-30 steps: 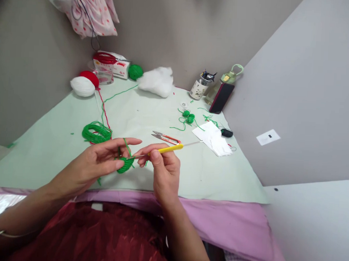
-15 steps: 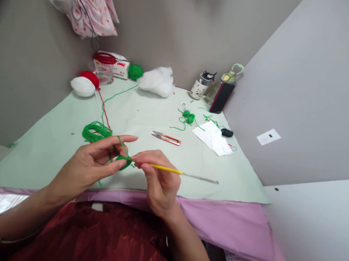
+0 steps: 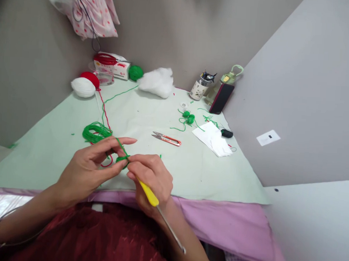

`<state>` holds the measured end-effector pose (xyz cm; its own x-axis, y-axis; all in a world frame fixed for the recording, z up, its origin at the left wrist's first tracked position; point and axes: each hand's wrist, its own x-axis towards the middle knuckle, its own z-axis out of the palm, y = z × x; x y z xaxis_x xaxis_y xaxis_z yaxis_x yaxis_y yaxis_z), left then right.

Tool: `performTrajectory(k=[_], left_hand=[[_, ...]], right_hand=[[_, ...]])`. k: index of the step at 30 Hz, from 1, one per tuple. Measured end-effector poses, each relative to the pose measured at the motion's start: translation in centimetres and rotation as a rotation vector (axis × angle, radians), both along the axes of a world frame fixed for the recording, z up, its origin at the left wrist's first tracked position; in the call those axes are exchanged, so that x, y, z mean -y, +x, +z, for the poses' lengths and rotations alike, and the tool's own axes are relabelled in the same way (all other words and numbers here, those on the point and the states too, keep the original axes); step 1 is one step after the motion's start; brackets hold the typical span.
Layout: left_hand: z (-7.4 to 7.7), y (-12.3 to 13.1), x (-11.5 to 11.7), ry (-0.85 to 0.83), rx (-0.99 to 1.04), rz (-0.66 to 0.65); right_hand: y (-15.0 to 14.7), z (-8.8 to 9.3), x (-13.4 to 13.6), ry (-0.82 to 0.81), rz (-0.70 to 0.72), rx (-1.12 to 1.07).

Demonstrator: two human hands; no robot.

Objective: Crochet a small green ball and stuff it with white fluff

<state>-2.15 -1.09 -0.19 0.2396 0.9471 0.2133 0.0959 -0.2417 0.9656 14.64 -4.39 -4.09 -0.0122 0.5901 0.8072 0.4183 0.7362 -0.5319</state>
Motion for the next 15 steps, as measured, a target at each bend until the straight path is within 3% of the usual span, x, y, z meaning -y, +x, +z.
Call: performTrajectory(k=[5,10,12,15], left_hand=[[-0.3,-0.2,0.0,-0.031,0.001,0.044],[-0.4,-0.1,0.0,0.039,-0.027,0.073],[-0.5,0.2,0.1,-0.002,0.019,0.059],[-0.7,0.5,0.3,-0.192,0.201,-0.031]], right_hand=[[0.2,0.2,-0.3,-0.009,0.046,-0.022],[0.1,0.0,-0.6,-0.032,0.04,-0.013],[0.1,-0.5,-0.7,0.031,-0.03,0.077],[0.1,-1.1,-0.7,0.172,-0.188,0.273]])
